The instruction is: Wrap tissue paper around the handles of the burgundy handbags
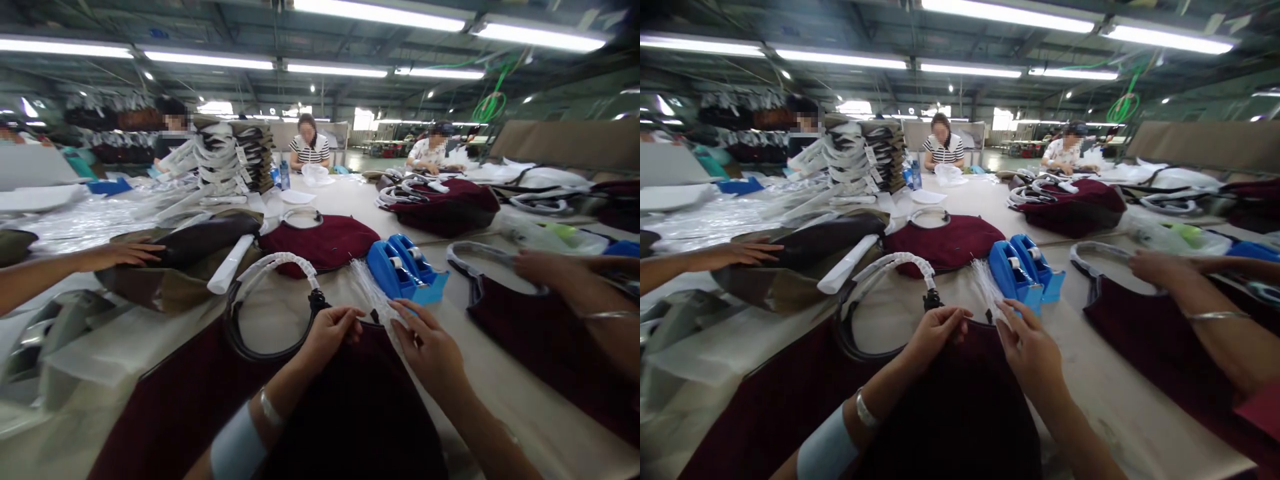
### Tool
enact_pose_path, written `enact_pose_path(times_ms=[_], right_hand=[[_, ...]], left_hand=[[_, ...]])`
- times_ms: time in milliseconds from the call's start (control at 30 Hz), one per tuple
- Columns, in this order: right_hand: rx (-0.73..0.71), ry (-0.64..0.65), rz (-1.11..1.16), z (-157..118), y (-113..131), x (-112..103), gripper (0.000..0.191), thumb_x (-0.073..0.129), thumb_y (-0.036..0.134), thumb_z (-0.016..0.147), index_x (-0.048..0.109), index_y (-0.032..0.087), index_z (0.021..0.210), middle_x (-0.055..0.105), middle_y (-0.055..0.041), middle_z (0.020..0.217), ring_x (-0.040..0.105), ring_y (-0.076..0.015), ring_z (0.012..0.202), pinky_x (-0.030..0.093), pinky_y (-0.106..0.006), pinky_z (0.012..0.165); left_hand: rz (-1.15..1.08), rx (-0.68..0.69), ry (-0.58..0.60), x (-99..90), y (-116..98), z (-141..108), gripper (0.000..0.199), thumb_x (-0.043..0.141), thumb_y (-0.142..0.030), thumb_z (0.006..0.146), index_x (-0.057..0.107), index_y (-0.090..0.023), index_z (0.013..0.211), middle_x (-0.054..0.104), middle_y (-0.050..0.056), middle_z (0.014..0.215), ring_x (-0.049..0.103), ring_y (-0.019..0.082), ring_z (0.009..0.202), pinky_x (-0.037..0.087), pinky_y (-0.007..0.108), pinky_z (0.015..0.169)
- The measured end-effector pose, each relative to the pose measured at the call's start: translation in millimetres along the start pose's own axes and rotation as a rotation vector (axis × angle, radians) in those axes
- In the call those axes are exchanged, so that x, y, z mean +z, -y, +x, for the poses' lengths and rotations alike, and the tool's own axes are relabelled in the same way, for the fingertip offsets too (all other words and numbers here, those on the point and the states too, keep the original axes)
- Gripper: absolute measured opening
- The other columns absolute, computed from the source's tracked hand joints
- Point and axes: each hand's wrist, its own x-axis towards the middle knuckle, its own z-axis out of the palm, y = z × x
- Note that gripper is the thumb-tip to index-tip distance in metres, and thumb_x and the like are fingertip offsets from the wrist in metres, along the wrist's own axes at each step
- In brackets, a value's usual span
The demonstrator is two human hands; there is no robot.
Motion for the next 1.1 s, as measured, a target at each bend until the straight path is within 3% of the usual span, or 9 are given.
enact_pose_path(times_ms=[100, 200, 333, 433, 533, 600, 733, 967, 1100], right_hand=[[-0.168, 0.127, -0.019, 14.5, 23.1, 19.0, 0.024, 0.056, 0.036, 0.089, 0.071, 0.031, 0.108, 0.063, -0.0039, 0.125, 0.064, -0.0238, 0.102, 0.050, -0.037, 0.087], [-0.191, 0.265, 0.114, 25.8, 44.2, 36.1, 0.017, 0.060, 0.032, 0.087, 0.075, 0.032, 0.096, 0.068, -0.0009, 0.116, 0.066, -0.0214, 0.098, 0.051, -0.035, 0.088], [-0.141, 0.261, 0.277, 39.0, 52.7, 45.8, 0.016, 0.060, 0.031, 0.087, 0.075, 0.026, 0.089, 0.073, -0.0020, 0.097, 0.067, -0.0190, 0.085, 0.052, -0.031, 0.079], [-0.025, 0.165, 0.384, 58.2, 50.7, 49.3, 0.026, 0.053, 0.039, 0.090, 0.071, 0.021, 0.083, 0.068, -0.0014, 0.071, 0.060, -0.0142, 0.058, 0.047, -0.026, 0.058], [0.004, 0.081, 0.486, 85.6, 52.4, 60.3, 0.031, 0.046, 0.041, 0.092, 0.067, 0.020, 0.089, 0.061, 0.0005, 0.065, 0.050, -0.0110, 0.048, 0.040, -0.025, 0.048], [-0.051, 0.080, 0.490, 102.9, 57.6, 71.4, 0.030, 0.044, 0.038, 0.092, 0.067, 0.019, 0.098, 0.060, 0.0003, 0.067, 0.051, -0.0112, 0.050, 0.040, -0.024, 0.050], [-0.144, 0.043, 0.443, 121.3, 71.8, 87.9, 0.032, 0.048, 0.032, 0.090, 0.061, 0.018, 0.115, 0.066, -0.0011, 0.073, 0.057, -0.0127, 0.058, 0.044, -0.025, 0.060], [-0.110, -0.306, 0.457, 108.7, 58.2, 76.5, 0.026, 0.047, 0.036, 0.093, 0.066, 0.020, 0.102, 0.070, -0.0057, 0.091, 0.060, -0.0160, 0.069, 0.048, -0.030, 0.068], [-0.147, -0.241, 0.368, 104.5, 43.4, 74.6, 0.027, 0.047, 0.035, 0.094, 0.069, 0.023, 0.104, 0.068, -0.0072, 0.102, 0.062, -0.0200, 0.087, 0.049, -0.032, 0.075]], left_hand=[[0.205, 0.037, 0.066, -0.4, 6.3, -2.4, 0.038, 0.055, -0.045, 0.086, 0.066, -0.012, 0.069, 0.059, 0.001, 0.057, 0.052, 0.009, 0.047, 0.040, 0.021, 0.049], [0.319, 0.020, 0.038, -3.6, 9.3, -5.2, 0.042, 0.051, -0.039, 0.087, 0.058, -0.015, 0.054, 0.057, 0.002, 0.050, 0.053, 0.011, 0.045, 0.039, 0.021, 0.047], [0.410, 0.046, 0.009, -20.3, 2.5, -4.1, 0.034, 0.048, -0.036, 0.089, 0.066, -0.013, 0.071, 0.061, 0.003, 0.056, 0.057, 0.013, 0.050, 0.043, 0.023, 0.051], [0.645, 0.217, -0.215, -40.3, -8.9, -0.1, 0.025, 0.059, -0.035, 0.086, 0.067, -0.016, 0.101, 0.068, 0.005, 0.081, 0.063, 0.017, 0.072, 0.048, 0.028, 0.069], [0.884, 0.323, -0.505, -57.0, -12.4, 5.6, 0.035, 0.066, -0.037, 0.081, 0.062, -0.019, 0.111, 0.065, 0.008, 0.104, 0.062, 0.022, 0.091, 0.047, 0.034, 0.084], [0.956, 0.321, -0.526, -63.4, -7.2, 10.2, 0.039, 0.070, -0.038, 0.078, 0.060, -0.018, 0.110, 0.063, 0.010, 0.107, 0.060, 0.024, 0.097, 0.047, 0.037, 0.087], [0.863, 0.239, -0.506, -73.1, 7.0, 17.5, 0.039, 0.072, -0.029, 0.075, 0.058, -0.015, 0.109, 0.064, 0.009, 0.101, 0.061, 0.020, 0.086, 0.049, 0.033, 0.077], [0.303, -0.102, -0.336, -89.0, -8.5, 8.4, 0.031, 0.068, -0.036, 0.077, 0.067, -0.012, 0.098, 0.067, 0.006, 0.087, 0.060, 0.012, 0.070, 0.043, 0.021, 0.059], [0.174, -0.238, -0.282, -87.9, -16.1, 4.5, 0.035, 0.070, -0.038, 0.075, 0.069, -0.013, 0.099, 0.067, 0.006, 0.087, 0.056, 0.009, 0.067, 0.035, 0.018, 0.053]])
